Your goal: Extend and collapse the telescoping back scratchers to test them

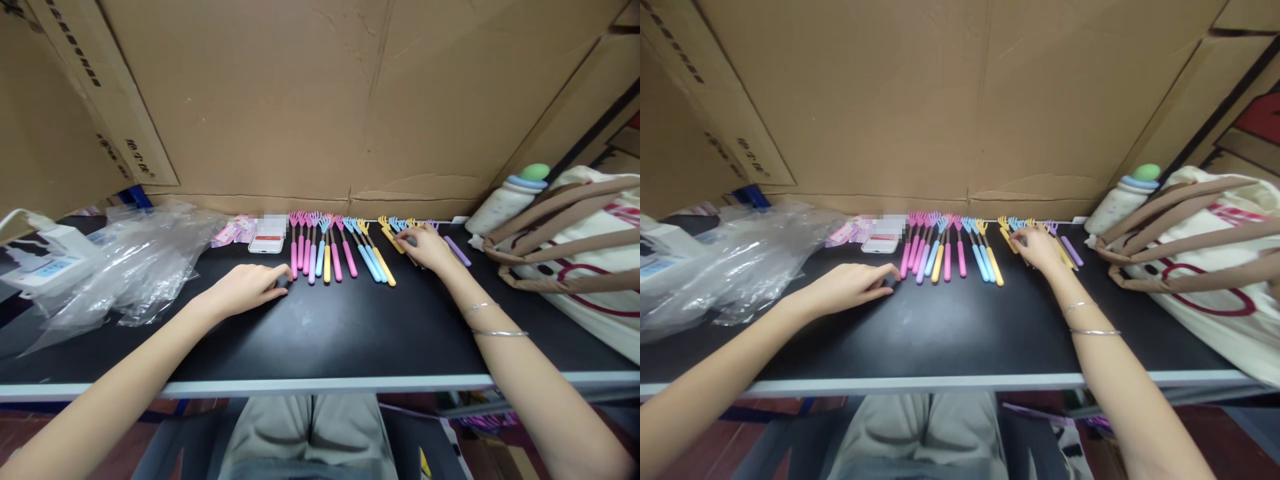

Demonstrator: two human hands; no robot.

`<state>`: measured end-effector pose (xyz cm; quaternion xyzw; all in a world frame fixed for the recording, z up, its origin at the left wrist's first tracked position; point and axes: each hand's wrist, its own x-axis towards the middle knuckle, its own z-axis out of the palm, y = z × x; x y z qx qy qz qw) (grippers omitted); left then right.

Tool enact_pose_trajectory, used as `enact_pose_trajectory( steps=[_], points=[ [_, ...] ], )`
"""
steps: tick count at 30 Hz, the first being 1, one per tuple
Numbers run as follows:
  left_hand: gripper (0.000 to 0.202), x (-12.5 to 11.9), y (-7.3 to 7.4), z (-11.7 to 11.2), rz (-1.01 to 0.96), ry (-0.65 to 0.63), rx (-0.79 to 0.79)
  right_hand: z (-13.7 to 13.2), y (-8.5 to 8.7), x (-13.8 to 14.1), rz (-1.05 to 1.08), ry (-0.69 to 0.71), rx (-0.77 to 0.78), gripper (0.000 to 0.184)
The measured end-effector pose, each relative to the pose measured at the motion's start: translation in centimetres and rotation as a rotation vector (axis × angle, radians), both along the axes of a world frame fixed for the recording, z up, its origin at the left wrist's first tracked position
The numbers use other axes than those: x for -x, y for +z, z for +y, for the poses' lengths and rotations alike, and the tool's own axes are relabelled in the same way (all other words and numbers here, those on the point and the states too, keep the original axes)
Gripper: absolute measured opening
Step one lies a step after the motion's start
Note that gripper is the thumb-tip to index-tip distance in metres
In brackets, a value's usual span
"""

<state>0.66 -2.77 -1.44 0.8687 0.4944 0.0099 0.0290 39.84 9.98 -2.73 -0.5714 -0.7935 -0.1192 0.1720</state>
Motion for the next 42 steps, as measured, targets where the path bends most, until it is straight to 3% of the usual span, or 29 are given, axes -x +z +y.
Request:
enact_pose_trajectory(
  steps=[7,23,32,42],
  points=[
    [0.025,0.0,-0.1,0.0,-0.012,0.003,-0.005,0.1,0.0,0.8,-0.061,0.033,0.019,0.023],
    [0.023,-0.1,0.0,0.1,0.0,0.026,-0.012,-0.1,-0.6,1.7,-0.158,-0.141,-0.005,0.015],
    [0.022,-0.1,-0.1,0.1,0.022,0.023,-0.035,-1.1,-0.6,3.0,-0.247,-0.134,-0.063,0.026],
    [0.021,-0.1,-0.1,0.1,0.024,0.027,-0.038,-0.7,-0.4,2.3,-0.101,-0.142,-0.038,0.023]
  ],
)
